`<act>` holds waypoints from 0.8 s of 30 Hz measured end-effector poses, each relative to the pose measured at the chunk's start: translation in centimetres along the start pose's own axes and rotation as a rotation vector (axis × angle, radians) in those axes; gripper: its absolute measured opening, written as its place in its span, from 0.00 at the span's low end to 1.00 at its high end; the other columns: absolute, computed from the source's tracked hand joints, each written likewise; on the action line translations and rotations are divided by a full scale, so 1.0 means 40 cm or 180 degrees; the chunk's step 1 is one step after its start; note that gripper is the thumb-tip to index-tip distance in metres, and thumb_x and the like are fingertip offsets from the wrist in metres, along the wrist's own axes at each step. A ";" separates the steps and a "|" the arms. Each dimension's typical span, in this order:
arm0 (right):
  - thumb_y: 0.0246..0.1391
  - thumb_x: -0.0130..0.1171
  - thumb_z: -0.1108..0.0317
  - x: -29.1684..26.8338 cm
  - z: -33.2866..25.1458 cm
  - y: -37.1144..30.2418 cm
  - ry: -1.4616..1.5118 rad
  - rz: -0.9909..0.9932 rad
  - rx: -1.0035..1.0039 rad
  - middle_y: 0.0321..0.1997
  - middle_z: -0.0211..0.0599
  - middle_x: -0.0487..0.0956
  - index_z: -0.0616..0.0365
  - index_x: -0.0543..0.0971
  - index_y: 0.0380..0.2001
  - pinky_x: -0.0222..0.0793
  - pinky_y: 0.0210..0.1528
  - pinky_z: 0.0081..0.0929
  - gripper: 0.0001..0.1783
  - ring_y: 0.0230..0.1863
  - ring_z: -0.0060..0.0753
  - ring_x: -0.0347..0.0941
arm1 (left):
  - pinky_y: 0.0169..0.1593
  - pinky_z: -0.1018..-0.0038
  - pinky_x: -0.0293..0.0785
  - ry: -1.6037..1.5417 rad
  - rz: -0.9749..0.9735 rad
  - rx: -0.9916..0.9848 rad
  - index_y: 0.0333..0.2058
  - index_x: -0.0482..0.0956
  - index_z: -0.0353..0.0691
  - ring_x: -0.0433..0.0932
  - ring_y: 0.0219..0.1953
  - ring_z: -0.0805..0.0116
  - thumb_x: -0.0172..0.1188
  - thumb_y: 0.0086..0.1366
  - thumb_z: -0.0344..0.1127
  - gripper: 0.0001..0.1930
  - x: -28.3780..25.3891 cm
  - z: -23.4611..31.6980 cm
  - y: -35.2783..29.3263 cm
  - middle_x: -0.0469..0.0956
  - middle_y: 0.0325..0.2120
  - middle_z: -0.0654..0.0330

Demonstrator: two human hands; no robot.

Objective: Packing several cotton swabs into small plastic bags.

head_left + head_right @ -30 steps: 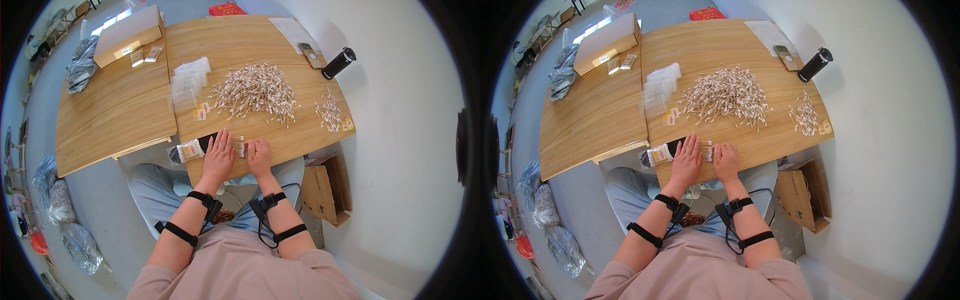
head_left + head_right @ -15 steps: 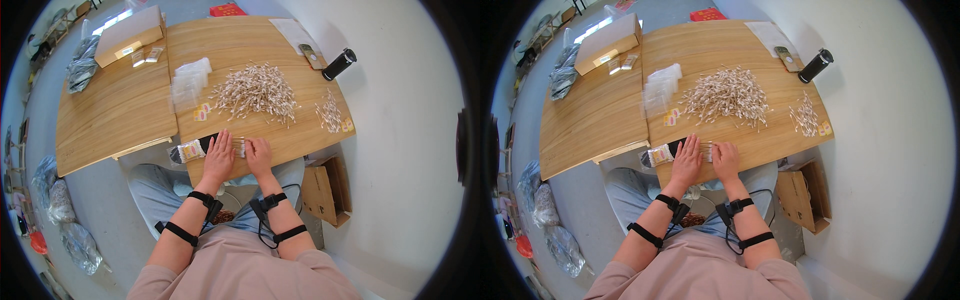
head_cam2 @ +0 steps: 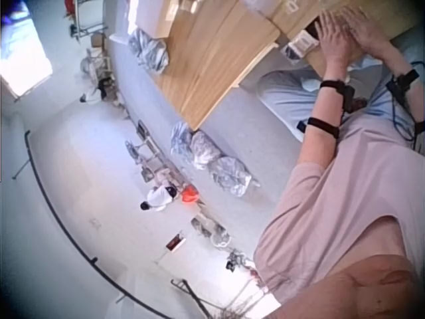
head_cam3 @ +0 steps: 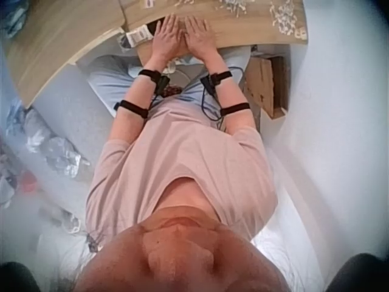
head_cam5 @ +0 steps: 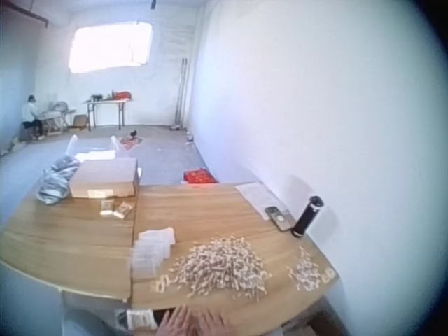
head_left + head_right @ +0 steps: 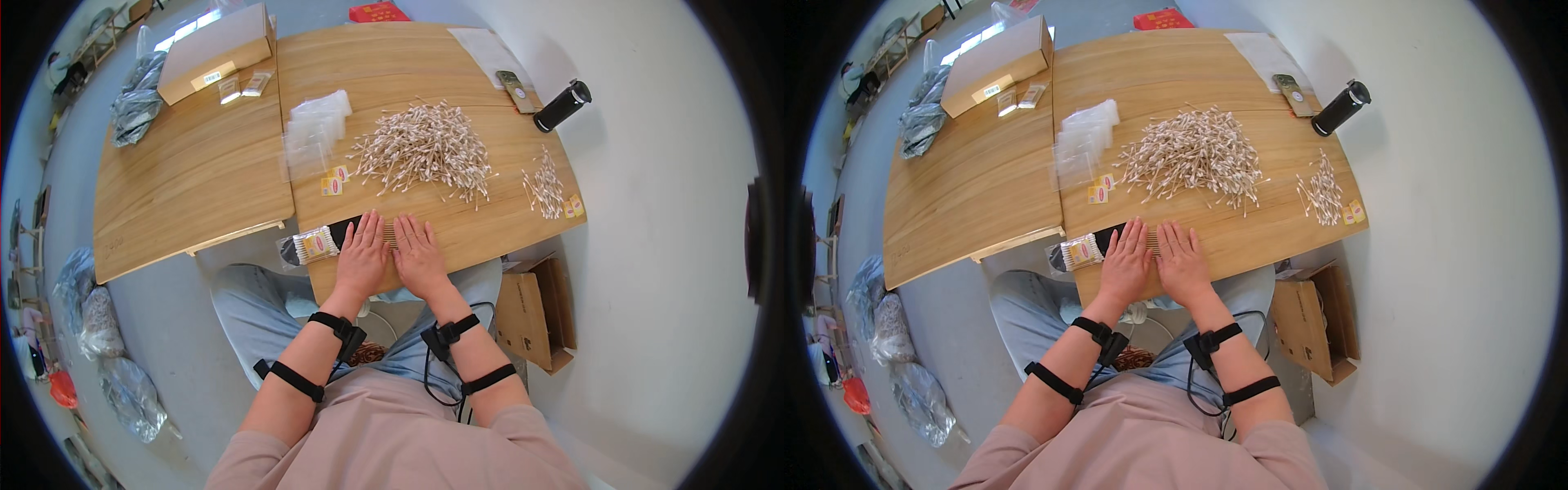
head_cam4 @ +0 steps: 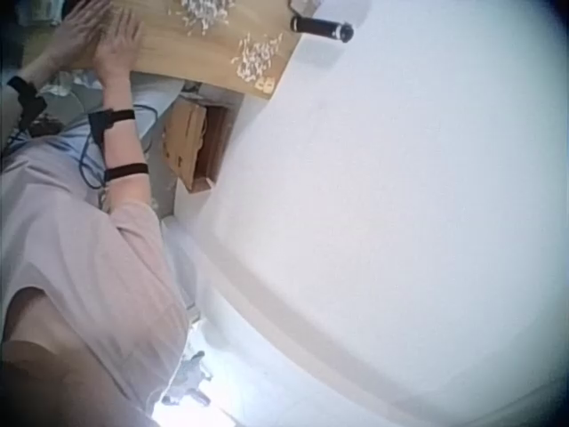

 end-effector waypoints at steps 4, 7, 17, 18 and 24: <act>0.59 0.51 0.58 -0.003 -0.013 0.005 0.0073 -0.0023 0.0171 0.70 0.43 0.62 0.62 0.63 0.65 0.42 0.73 0.48 0.33 0.73 0.42 0.53 | 0.72 0.61 0.46 0.0014 -0.0028 -0.0072 0.64 0.63 0.38 0.52 0.71 0.64 0.46 0.70 0.43 0.27 0.000 -0.001 0.002 0.57 0.68 0.56; 0.60 0.50 0.58 0.004 -0.013 0.002 0.0030 -0.0028 0.0270 0.70 0.43 0.62 0.61 0.62 0.66 0.41 0.73 0.48 0.33 0.73 0.42 0.53 | 0.72 0.61 0.46 -0.0041 -0.0100 -0.0096 0.64 0.63 0.38 0.52 0.71 0.64 0.46 0.70 0.43 0.27 0.002 0.001 0.001 0.57 0.68 0.56; 0.61 0.48 0.58 0.020 -0.018 0.003 -0.0092 -0.0049 0.0295 0.71 0.43 0.61 0.61 0.61 0.66 0.41 0.73 0.50 0.33 0.73 0.43 0.53 | 0.71 0.61 0.50 -0.0312 0.0109 -0.0010 0.62 0.65 0.37 0.56 0.69 0.60 0.48 0.69 0.39 0.25 -0.012 -0.004 -0.001 0.61 0.66 0.53; 0.61 0.48 0.58 0.020 -0.020 0.004 -0.0058 -0.0076 0.0299 0.71 0.43 0.61 0.61 0.61 0.66 0.42 0.73 0.50 0.33 0.72 0.43 0.53 | 0.70 0.61 0.52 -0.0680 0.0284 0.0027 0.61 0.67 0.37 0.59 0.68 0.57 0.49 0.68 0.38 0.24 -0.018 -0.008 -0.005 0.64 0.64 0.52; 0.62 0.47 0.58 0.024 -0.028 0.018 -0.0093 -0.0175 0.0255 0.71 0.44 0.61 0.61 0.60 0.67 0.43 0.72 0.51 0.33 0.72 0.44 0.53 | 0.59 0.58 0.65 -0.1096 0.1536 -0.0807 0.50 0.74 0.36 0.70 0.55 0.50 0.54 0.66 0.32 0.15 -0.141 -0.170 -0.082 0.73 0.51 0.50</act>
Point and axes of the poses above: each hand's wrist, its own y-axis towards the middle knuckle, its own x-axis out of the palm, z = x × y, the point moved 5 cm from there along y, towards the middle knuckle
